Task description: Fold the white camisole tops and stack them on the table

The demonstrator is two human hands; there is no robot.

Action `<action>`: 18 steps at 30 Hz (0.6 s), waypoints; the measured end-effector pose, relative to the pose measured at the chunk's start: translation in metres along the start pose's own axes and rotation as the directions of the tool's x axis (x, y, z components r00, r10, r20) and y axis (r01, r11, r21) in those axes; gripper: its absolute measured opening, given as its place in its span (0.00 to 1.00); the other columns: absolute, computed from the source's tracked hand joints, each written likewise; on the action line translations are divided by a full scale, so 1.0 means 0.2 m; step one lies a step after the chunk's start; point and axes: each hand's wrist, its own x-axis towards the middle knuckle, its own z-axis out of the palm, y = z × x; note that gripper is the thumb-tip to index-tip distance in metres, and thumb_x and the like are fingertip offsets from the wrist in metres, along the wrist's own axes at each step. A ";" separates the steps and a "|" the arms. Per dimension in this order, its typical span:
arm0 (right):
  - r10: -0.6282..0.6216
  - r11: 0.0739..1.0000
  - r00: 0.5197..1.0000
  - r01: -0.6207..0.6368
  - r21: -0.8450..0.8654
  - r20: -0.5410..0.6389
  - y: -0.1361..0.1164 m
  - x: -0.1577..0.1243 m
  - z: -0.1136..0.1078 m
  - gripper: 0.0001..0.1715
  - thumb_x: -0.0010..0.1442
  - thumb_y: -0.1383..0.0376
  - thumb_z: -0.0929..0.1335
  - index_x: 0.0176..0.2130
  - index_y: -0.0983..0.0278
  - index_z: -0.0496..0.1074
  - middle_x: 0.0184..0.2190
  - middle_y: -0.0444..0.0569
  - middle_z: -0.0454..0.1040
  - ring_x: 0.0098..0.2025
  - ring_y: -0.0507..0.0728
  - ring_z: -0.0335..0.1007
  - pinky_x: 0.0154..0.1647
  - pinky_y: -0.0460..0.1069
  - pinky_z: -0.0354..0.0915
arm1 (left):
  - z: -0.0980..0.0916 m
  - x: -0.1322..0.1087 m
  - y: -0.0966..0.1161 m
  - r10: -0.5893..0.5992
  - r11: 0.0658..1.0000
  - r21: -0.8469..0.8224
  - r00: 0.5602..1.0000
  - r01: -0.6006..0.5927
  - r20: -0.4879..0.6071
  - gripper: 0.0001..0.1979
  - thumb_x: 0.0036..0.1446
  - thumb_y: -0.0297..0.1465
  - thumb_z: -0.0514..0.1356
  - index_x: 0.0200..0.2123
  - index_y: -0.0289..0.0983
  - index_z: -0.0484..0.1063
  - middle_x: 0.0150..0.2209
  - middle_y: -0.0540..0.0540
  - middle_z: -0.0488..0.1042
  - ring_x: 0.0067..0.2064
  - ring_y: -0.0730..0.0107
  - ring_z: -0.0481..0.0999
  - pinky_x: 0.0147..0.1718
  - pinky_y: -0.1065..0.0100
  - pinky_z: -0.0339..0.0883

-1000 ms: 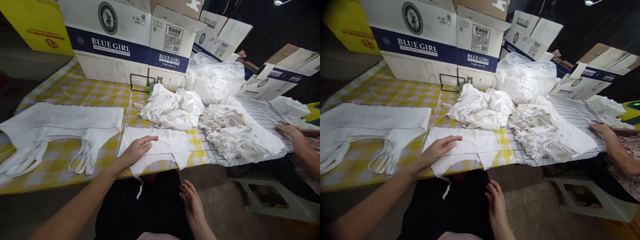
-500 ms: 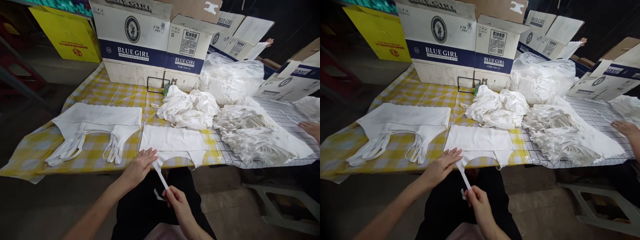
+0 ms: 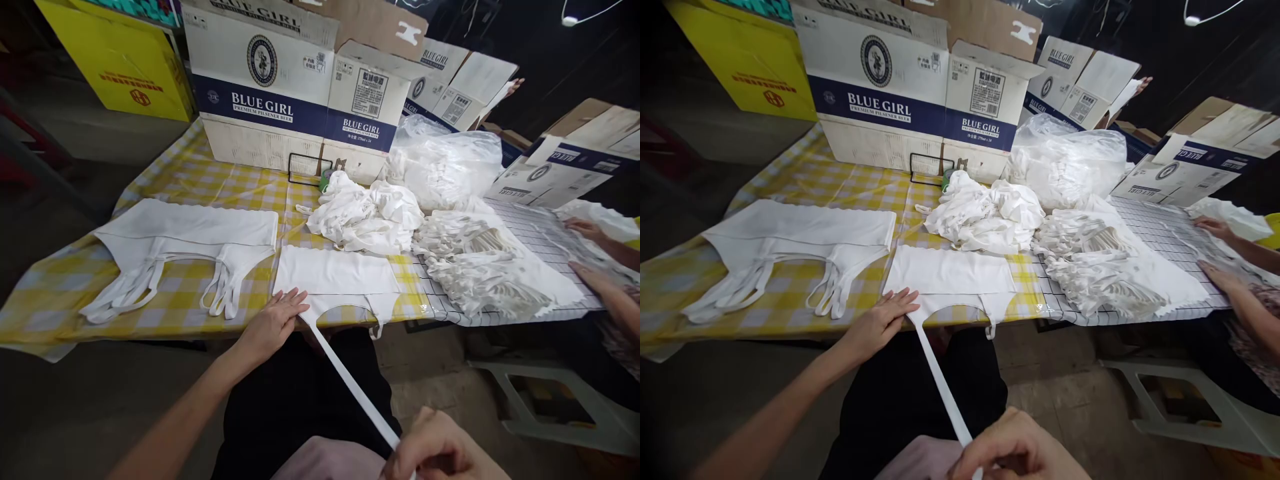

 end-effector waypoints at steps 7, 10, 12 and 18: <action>-0.517 0.842 0.840 0.464 -0.275 -0.163 -0.20 0.10 -0.01 0.14 0.54 0.53 0.68 0.28 0.57 0.78 0.19 0.49 0.65 0.25 0.55 0.60 0.27 0.50 0.57 | -0.01 0.00 0.01 -0.004 1.000 -0.023 1.000 0.004 0.003 0.21 0.55 0.21 0.47 0.48 0.40 0.69 0.58 0.48 0.63 0.62 0.66 0.56 0.61 0.52 0.48; -0.593 0.804 0.731 0.559 -0.202 -0.337 -0.25 0.15 -0.04 0.17 0.54 0.51 0.67 0.23 0.58 0.75 0.25 0.51 0.63 0.32 0.59 0.60 0.34 0.54 0.59 | -0.01 0.00 0.01 -0.007 0.999 -0.032 1.000 0.007 0.003 0.21 0.54 0.21 0.47 0.48 0.40 0.69 0.58 0.48 0.63 0.62 0.65 0.57 0.60 0.52 0.48; -0.557 0.817 0.743 0.571 -0.082 -0.371 -0.27 0.20 -0.05 0.17 0.57 0.53 0.65 0.22 0.58 0.72 0.26 0.50 0.63 0.34 0.59 0.61 0.37 0.55 0.59 | -0.01 0.00 0.00 -0.010 0.999 -0.040 1.000 0.010 0.000 0.21 0.54 0.21 0.48 0.48 0.40 0.69 0.58 0.48 0.64 0.61 0.64 0.57 0.60 0.51 0.48; -0.361 0.890 0.848 0.438 0.129 -0.389 -0.30 0.32 -0.04 0.20 0.63 0.58 0.60 0.25 0.62 0.69 0.17 0.44 0.57 0.27 0.54 0.59 0.31 0.50 0.56 | -0.05 0.01 0.05 -0.046 0.995 -0.086 0.999 0.046 0.009 0.19 0.56 0.25 0.50 0.50 0.40 0.69 0.58 0.46 0.63 0.61 0.62 0.58 0.60 0.50 0.48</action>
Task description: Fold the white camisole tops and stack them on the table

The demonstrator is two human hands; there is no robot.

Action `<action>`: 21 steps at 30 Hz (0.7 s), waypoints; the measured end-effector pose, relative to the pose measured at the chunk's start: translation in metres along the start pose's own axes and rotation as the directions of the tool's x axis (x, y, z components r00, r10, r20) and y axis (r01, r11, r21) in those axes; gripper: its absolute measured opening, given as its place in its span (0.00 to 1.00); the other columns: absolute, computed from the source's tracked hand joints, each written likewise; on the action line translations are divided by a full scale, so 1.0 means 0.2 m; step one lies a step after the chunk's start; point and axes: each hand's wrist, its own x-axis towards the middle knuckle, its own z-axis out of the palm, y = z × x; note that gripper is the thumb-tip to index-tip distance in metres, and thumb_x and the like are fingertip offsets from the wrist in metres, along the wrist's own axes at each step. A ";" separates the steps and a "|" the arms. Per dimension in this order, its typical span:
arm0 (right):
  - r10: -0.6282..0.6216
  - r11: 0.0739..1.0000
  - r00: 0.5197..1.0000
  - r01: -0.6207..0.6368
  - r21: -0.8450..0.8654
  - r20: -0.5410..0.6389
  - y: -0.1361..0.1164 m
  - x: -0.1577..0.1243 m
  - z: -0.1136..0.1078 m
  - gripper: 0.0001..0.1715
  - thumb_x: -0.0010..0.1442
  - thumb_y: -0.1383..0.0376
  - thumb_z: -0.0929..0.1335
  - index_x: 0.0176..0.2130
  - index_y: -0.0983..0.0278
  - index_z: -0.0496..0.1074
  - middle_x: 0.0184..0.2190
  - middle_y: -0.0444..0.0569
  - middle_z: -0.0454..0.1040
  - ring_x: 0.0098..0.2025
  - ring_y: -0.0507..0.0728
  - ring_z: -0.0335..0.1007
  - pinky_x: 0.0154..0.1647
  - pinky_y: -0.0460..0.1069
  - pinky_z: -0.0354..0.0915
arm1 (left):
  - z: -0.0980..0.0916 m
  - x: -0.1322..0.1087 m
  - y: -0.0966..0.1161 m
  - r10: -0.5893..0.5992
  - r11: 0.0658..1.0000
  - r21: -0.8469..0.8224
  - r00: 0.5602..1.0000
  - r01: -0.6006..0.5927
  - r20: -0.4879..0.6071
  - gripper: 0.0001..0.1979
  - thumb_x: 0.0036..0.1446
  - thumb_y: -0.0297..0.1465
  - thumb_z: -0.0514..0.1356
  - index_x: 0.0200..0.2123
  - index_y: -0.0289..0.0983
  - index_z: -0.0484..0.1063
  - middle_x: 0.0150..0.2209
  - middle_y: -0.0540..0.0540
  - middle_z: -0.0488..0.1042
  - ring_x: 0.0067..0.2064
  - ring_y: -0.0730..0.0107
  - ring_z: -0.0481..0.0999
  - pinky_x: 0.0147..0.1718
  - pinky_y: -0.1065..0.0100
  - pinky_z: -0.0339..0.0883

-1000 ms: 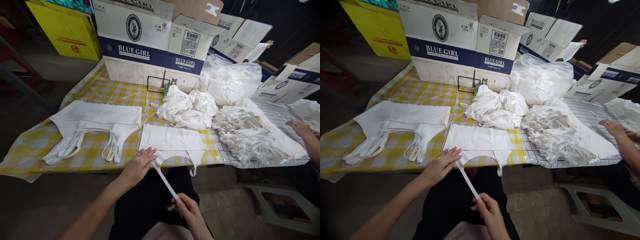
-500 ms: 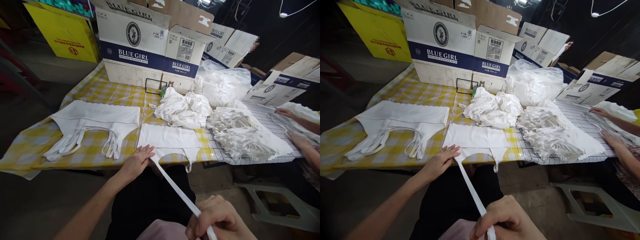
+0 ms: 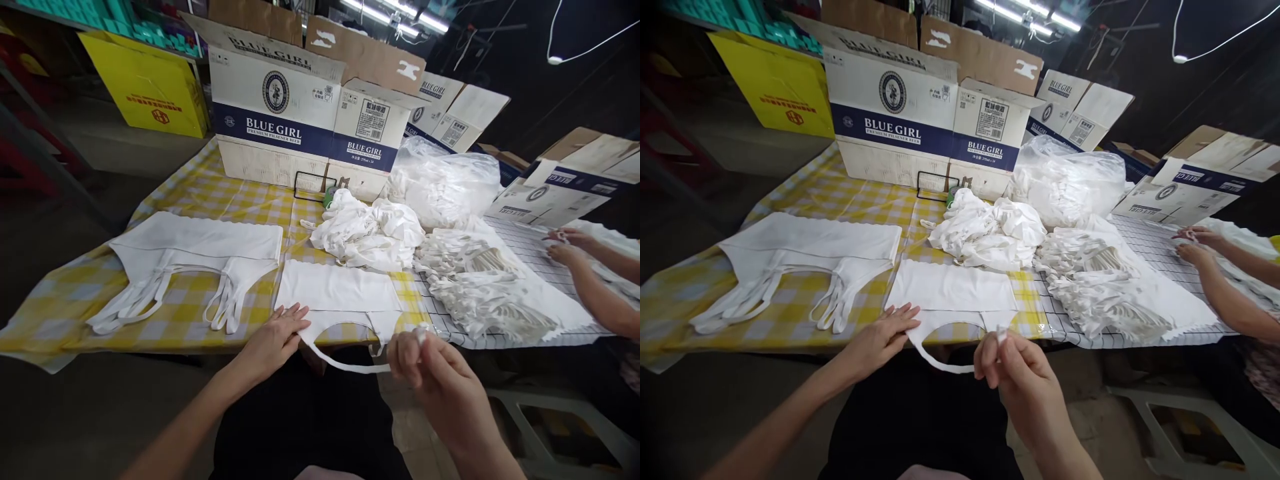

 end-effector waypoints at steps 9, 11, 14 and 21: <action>0.297 0.930 0.952 -0.271 -0.249 0.075 0.10 0.09 0.06 0.23 0.61 0.52 0.61 0.25 0.66 0.69 0.17 0.40 0.54 0.22 0.49 0.51 0.26 0.45 0.52 | -0.16 0.09 0.51 -0.113 0.773 -0.631 0.993 0.067 -0.033 0.13 0.57 0.37 0.55 0.44 0.41 0.71 0.40 0.47 0.76 0.43 0.65 0.74 0.44 0.66 0.66; 0.296 0.916 0.952 -0.258 -0.307 0.082 0.13 0.11 0.07 0.24 0.60 0.51 0.61 0.25 0.66 0.68 0.16 0.40 0.53 0.22 0.49 0.48 0.24 0.45 0.50 | -0.15 0.12 0.54 -0.173 0.712 -0.690 0.985 0.129 0.006 0.11 0.55 0.39 0.57 0.33 0.38 0.73 0.31 0.47 0.76 0.36 0.66 0.74 0.38 0.68 0.67; 0.246 0.889 0.965 -0.188 -0.418 0.087 0.16 0.12 0.08 0.24 0.61 0.51 0.61 0.24 0.66 0.66 0.18 0.40 0.53 0.23 0.49 0.47 0.24 0.44 0.48 | -0.11 0.14 0.51 -0.226 0.630 -0.754 0.973 0.187 0.052 0.14 0.56 0.40 0.55 0.26 0.36 0.69 0.25 0.48 0.74 0.30 0.69 0.73 0.33 0.69 0.66; 0.226 0.830 0.960 -0.101 -0.549 0.165 0.19 0.16 0.10 0.21 0.63 0.55 0.58 0.26 0.65 0.66 0.23 0.43 0.62 0.26 0.50 0.55 0.26 0.44 0.53 | -0.07 0.14 0.42 -0.209 0.585 -0.776 0.968 0.236 0.137 0.14 0.57 0.39 0.53 0.26 0.35 0.68 0.23 0.49 0.72 0.27 0.73 0.70 0.28 0.72 0.61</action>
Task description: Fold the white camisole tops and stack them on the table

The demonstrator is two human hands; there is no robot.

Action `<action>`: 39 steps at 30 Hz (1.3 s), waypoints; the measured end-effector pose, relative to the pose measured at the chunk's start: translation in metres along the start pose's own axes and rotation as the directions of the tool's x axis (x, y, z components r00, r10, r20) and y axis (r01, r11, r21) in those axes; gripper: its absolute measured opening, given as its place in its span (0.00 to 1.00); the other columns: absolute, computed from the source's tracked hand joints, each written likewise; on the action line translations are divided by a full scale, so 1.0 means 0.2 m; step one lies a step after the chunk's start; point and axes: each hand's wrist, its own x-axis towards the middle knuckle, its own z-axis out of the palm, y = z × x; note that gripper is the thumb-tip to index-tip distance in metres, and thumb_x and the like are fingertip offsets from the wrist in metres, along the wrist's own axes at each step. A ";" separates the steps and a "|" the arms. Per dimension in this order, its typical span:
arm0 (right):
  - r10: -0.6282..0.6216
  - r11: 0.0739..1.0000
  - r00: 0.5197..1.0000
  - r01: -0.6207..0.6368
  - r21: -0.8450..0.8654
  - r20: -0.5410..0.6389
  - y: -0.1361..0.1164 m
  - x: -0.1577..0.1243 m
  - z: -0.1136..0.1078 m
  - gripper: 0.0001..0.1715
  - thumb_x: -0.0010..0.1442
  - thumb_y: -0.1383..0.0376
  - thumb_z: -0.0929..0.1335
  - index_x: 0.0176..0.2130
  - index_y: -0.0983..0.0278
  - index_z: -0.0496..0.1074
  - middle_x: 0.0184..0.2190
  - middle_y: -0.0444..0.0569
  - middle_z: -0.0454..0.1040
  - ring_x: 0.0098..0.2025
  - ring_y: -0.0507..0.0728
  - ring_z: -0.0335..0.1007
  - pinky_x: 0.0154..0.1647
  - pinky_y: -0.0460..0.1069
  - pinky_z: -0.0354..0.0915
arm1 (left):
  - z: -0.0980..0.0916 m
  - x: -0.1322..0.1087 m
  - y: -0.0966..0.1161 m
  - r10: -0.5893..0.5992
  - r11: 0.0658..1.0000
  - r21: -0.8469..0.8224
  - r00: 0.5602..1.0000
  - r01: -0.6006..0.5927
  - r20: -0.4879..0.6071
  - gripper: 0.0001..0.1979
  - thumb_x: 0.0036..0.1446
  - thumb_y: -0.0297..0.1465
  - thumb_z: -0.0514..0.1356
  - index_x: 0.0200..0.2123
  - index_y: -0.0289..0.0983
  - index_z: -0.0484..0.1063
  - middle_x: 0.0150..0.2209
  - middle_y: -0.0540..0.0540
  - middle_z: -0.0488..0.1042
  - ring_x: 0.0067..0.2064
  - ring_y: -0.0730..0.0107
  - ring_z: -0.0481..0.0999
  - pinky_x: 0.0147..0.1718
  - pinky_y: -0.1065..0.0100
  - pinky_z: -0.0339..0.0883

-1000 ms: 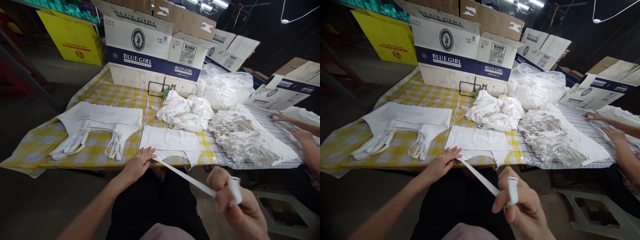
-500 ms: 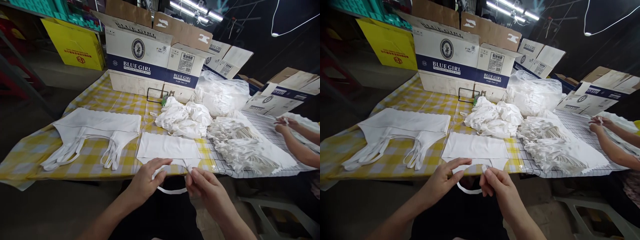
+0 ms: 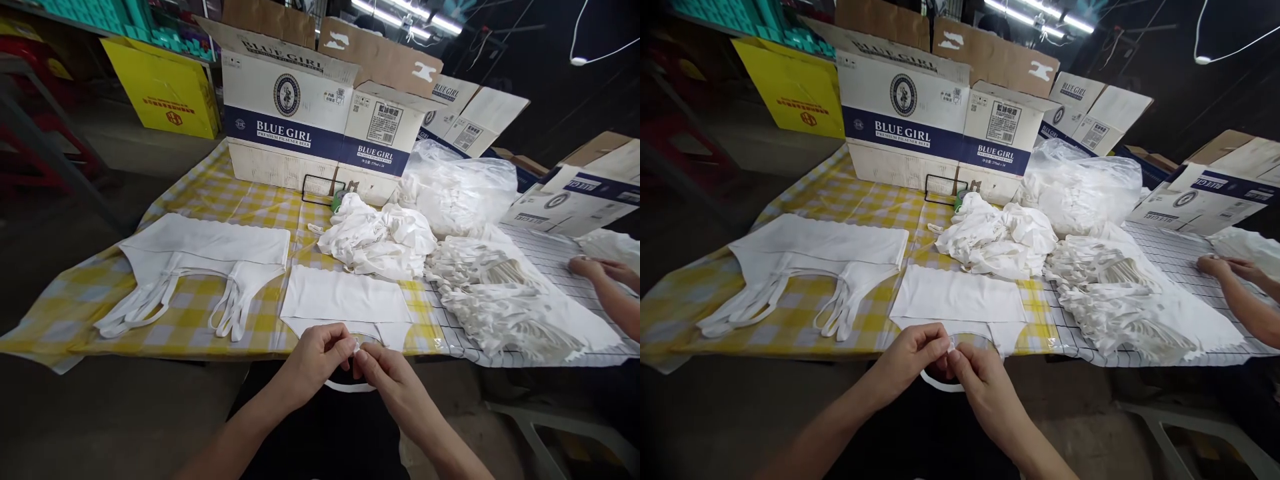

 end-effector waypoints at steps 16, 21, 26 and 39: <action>-0.292 0.806 0.951 0.188 -0.561 -0.099 0.24 0.21 0.05 0.13 0.63 0.63 0.61 0.41 0.60 0.73 0.30 0.47 0.76 0.30 0.54 0.70 0.33 0.45 0.58 | -0.18 0.09 -0.19 0.040 0.944 0.331 0.994 -0.002 -0.106 0.11 0.58 0.34 0.49 0.27 0.36 0.65 0.24 0.52 0.66 0.26 0.73 0.67 0.26 0.71 0.60; -0.112 0.890 0.982 0.030 -0.455 -0.153 0.28 0.36 0.02 0.17 0.62 0.57 0.60 0.36 0.61 0.74 0.18 0.42 0.65 0.21 0.50 0.59 0.24 0.44 0.53 | -0.29 0.21 -0.24 0.336 0.549 0.787 0.936 -0.281 0.099 0.14 0.51 0.24 0.58 0.43 0.39 0.68 0.42 0.46 0.66 0.46 0.64 0.64 0.47 0.62 0.61; -0.070 0.920 0.991 0.020 -0.392 -0.114 0.32 0.45 0.00 0.18 0.61 0.58 0.60 0.27 0.64 0.71 0.17 0.40 0.59 0.21 0.49 0.52 0.22 0.44 0.49 | -0.33 0.31 -0.30 0.329 0.323 0.868 0.905 -0.376 0.269 0.05 0.56 0.25 0.55 0.35 0.36 0.70 0.38 0.45 0.67 0.43 0.65 0.65 0.43 0.64 0.63; -0.246 0.695 0.965 0.239 -0.678 0.089 0.27 0.54 -0.04 0.10 0.56 0.72 0.59 0.26 0.64 0.63 0.23 0.43 0.66 0.25 0.50 0.60 0.28 0.43 0.52 | -0.41 0.41 -0.23 0.243 0.572 0.733 0.930 -0.367 0.276 0.08 0.55 0.25 0.55 0.31 0.37 0.74 0.33 0.48 0.69 0.40 0.69 0.67 0.40 0.70 0.62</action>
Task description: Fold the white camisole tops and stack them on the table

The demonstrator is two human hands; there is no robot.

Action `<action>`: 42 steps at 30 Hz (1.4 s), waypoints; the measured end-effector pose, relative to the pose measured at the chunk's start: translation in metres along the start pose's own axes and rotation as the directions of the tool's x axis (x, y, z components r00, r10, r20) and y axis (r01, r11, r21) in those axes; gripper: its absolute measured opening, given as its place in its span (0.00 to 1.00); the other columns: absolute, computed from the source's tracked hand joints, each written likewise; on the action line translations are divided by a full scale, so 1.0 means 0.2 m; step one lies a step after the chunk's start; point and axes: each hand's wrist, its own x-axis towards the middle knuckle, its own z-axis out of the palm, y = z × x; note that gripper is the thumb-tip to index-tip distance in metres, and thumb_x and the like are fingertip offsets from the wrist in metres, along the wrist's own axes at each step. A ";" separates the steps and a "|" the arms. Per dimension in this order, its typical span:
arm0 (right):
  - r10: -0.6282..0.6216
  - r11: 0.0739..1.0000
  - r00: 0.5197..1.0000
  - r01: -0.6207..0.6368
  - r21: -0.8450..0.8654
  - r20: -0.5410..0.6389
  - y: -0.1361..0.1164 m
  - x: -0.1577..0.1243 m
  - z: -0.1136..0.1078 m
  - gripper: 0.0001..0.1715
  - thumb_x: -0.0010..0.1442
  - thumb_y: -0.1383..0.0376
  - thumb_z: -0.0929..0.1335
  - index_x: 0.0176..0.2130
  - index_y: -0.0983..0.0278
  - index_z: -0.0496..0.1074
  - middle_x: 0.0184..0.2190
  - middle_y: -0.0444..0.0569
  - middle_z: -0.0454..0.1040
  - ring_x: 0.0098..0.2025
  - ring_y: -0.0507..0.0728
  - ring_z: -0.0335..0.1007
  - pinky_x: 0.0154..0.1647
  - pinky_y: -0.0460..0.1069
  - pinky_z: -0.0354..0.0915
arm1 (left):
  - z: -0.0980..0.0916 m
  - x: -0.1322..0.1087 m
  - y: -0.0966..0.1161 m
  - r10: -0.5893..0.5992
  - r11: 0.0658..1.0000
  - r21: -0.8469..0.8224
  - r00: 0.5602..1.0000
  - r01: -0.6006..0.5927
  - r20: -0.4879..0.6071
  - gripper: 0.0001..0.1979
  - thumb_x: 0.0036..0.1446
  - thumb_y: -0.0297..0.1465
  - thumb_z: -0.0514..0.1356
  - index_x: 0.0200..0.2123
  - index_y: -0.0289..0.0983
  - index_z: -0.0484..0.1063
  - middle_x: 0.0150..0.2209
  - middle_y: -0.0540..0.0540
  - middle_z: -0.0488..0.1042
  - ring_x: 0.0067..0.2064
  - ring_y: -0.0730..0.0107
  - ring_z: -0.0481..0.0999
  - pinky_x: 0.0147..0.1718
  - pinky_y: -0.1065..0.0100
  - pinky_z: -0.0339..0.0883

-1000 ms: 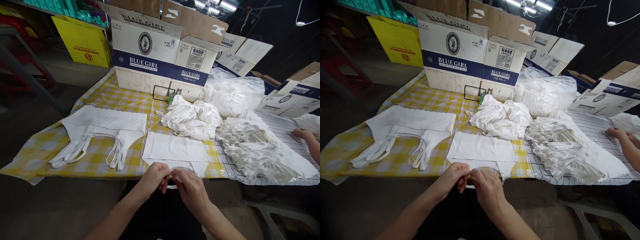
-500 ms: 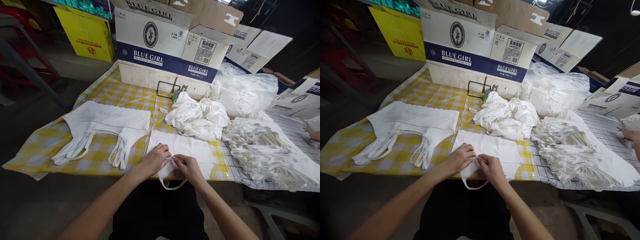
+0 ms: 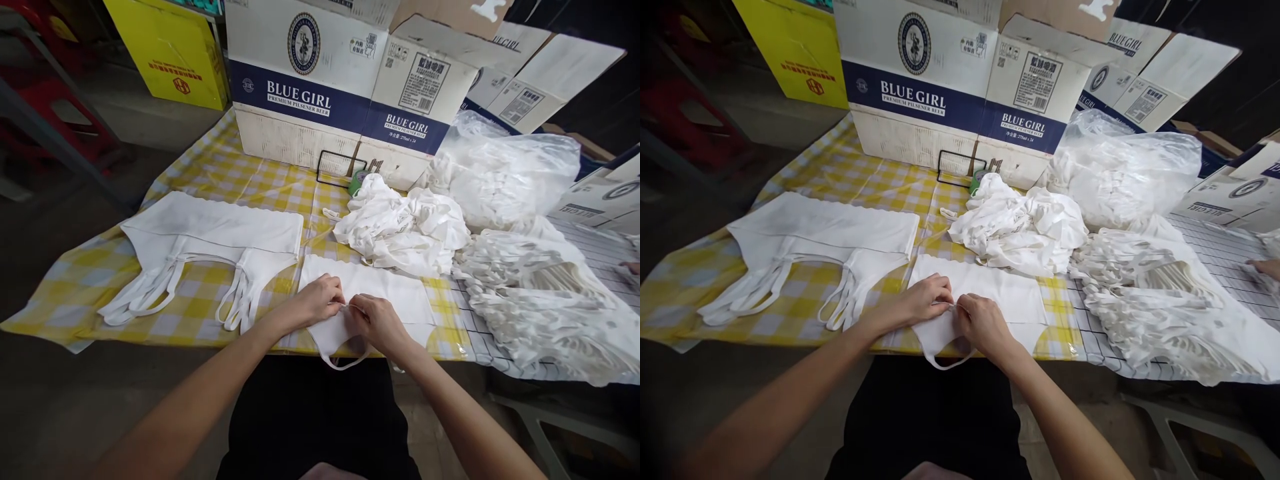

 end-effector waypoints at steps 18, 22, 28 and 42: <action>-0.026 0.990 0.999 0.032 -0.137 0.045 0.02 0.01 -0.03 0.10 0.58 0.72 0.59 0.26 0.63 0.62 0.23 0.43 0.66 0.26 0.50 0.61 0.28 0.44 0.51 | -0.02 0.02 -0.01 -0.054 0.997 -0.046 0.997 0.056 0.053 0.08 0.55 0.28 0.54 0.29 0.37 0.73 0.32 0.49 0.69 0.39 0.69 0.68 0.38 0.70 0.61; -0.030 0.992 0.998 0.035 -0.120 0.049 0.02 0.01 -0.02 0.10 0.57 0.73 0.60 0.26 0.64 0.62 0.23 0.43 0.66 0.26 0.50 0.61 0.28 0.44 0.50 | -0.02 0.02 0.00 -0.056 0.997 -0.052 0.997 0.059 0.055 0.08 0.55 0.28 0.54 0.29 0.37 0.73 0.32 0.48 0.69 0.38 0.69 0.68 0.38 0.70 0.61; -0.011 0.993 0.999 0.015 -0.113 0.037 0.01 0.02 -0.01 0.10 0.56 0.73 0.60 0.26 0.64 0.63 0.23 0.44 0.67 0.26 0.51 0.62 0.28 0.44 0.50 | -0.02 0.03 0.01 -0.049 0.998 -0.037 0.997 0.051 0.053 0.09 0.55 0.28 0.54 0.28 0.37 0.73 0.32 0.48 0.69 0.39 0.68 0.67 0.39 0.69 0.61; 0.209 0.971 0.974 -0.197 0.137 -0.081 -0.05 -0.03 0.06 0.10 0.60 0.65 0.60 0.30 0.63 0.68 0.22 0.44 0.67 0.23 0.51 0.59 0.26 0.44 0.52 | 0.03 0.00 0.03 -0.064 0.997 -0.048 0.997 0.062 -0.035 0.08 0.54 0.26 0.55 0.25 0.36 0.70 0.33 0.48 0.68 0.39 0.69 0.66 0.39 0.68 0.63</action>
